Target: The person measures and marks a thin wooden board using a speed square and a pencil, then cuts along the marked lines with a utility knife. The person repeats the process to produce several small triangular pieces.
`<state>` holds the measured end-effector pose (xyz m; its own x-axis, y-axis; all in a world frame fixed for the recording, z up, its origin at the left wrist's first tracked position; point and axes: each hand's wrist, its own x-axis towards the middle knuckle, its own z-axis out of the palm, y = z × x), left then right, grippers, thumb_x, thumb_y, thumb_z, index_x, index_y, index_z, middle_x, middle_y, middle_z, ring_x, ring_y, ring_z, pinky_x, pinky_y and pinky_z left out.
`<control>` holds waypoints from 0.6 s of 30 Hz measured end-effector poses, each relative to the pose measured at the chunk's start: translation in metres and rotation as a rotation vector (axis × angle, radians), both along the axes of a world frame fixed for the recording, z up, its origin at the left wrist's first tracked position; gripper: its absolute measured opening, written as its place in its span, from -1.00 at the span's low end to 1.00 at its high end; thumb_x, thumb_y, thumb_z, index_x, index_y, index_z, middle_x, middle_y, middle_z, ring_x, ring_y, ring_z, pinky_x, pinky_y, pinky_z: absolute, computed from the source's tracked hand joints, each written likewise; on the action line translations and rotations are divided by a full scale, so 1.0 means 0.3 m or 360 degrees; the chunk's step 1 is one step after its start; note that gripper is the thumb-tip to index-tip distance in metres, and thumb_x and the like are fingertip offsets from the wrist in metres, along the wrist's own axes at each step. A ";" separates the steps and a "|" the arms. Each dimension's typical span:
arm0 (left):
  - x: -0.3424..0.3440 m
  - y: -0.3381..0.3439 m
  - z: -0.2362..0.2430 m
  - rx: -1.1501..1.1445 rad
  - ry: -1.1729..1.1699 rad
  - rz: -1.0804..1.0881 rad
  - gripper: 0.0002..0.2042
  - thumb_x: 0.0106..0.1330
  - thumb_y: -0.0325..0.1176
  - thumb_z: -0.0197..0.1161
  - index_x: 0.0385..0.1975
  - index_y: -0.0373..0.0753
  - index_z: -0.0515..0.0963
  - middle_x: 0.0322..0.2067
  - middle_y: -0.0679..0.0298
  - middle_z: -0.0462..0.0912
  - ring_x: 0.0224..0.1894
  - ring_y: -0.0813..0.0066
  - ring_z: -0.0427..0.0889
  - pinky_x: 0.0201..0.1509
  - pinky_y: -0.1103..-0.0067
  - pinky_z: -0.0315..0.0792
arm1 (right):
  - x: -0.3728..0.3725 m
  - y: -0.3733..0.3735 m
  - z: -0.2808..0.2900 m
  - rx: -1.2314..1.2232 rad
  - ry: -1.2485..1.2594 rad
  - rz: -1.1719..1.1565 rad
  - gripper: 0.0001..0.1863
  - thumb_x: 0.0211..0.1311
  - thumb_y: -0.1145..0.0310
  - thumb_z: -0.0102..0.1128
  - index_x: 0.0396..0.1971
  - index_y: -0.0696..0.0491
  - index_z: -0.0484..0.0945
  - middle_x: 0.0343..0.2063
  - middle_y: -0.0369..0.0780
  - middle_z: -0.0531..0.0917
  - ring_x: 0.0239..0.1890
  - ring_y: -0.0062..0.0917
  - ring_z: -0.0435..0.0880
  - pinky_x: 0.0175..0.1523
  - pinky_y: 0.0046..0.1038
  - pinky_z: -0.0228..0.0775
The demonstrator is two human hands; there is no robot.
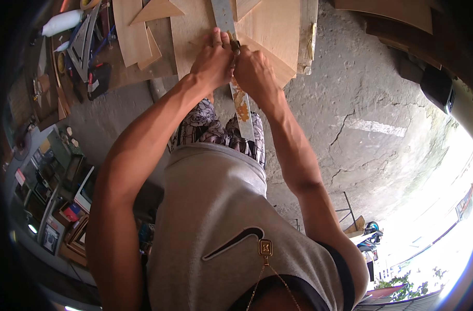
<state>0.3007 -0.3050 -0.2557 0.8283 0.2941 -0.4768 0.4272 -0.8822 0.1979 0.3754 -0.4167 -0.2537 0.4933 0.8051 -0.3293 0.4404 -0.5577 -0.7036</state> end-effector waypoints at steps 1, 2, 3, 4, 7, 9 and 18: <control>-0.006 0.000 -0.010 -0.0025 -0.0043 0.0088 -0.14 0.03 -0.24 0.43 0.21 -0.71 0.15 0.17 -0.52 0.23 0.26 -0.30 0.30 0.33 0.14 0.29 | -0.015 -0.015 0.000 -0.0002 -0.0046 0.0032 -0.71 0.12 0.49 0.12 -0.23 0.41 0.43 -0.53 0.13 0.62 -0.41 -0.01 0.69 -0.35 -0.13 0.56; -0.014 -0.002 -0.020 -0.0006 -0.0025 0.0074 -0.13 0.02 -0.22 0.44 0.21 -0.70 0.15 0.17 -0.52 0.21 0.25 -0.31 0.31 0.31 0.16 0.32 | -0.026 -0.031 0.006 -0.0072 0.0011 0.0039 -0.71 0.13 0.49 0.12 -0.23 0.41 0.42 -0.53 0.14 0.62 -0.41 -0.01 0.68 -0.35 -0.12 0.56; -0.001 -0.005 0.003 0.0010 -0.0010 0.0058 -0.12 0.02 -0.21 0.45 0.21 -0.70 0.15 0.18 -0.53 0.19 0.25 -0.33 0.31 0.29 0.17 0.36 | -0.035 -0.050 0.015 -0.0146 0.0064 0.0043 -0.71 0.13 0.49 0.11 -0.22 0.41 0.41 -0.53 0.15 0.62 -0.41 0.00 0.68 -0.35 -0.11 0.56; 0.002 -0.010 0.015 0.0025 0.0005 0.0042 -0.11 0.01 -0.19 0.46 0.21 -0.69 0.15 0.19 -0.54 0.17 0.24 -0.34 0.32 0.27 0.19 0.39 | -0.047 -0.067 0.023 -0.0220 0.0118 0.0047 -0.70 0.13 0.49 0.10 -0.21 0.42 0.39 -0.53 0.16 0.61 -0.41 0.01 0.68 -0.35 -0.10 0.56; -0.004 0.002 -0.013 0.0067 0.0096 -0.0059 -0.05 0.01 -0.16 0.45 0.26 -0.66 0.07 0.25 -0.53 0.03 0.22 -0.34 0.34 0.09 0.25 0.55 | -0.101 -0.125 0.018 -0.0275 0.0091 0.0009 -0.76 0.16 0.50 0.06 -0.26 0.38 0.40 -0.54 0.16 0.61 -0.42 0.03 0.67 -0.36 -0.08 0.55; -0.003 -0.003 -0.014 0.0040 0.0109 -0.0020 -0.03 0.01 -0.14 0.46 0.27 -0.66 0.05 0.27 -0.52 0.01 0.25 -0.34 0.30 0.11 0.25 0.53 | -0.119 -0.153 0.032 -0.0419 0.0148 0.0016 -0.80 0.17 0.51 0.02 -0.28 0.36 0.40 -0.53 0.17 0.60 -0.42 0.05 0.66 -0.36 -0.07 0.54; 0.018 0.009 0.050 -0.0011 0.0120 -0.0080 -0.07 -0.02 -0.20 0.47 0.24 -0.64 0.09 0.23 -0.49 0.13 0.29 -0.27 0.26 0.24 0.28 0.42 | 0.013 -0.031 -0.025 0.0209 0.0098 -0.0361 -0.75 0.29 0.31 0.02 -0.38 0.23 0.45 -0.55 0.18 0.58 -0.45 0.11 0.60 -0.33 -0.05 0.43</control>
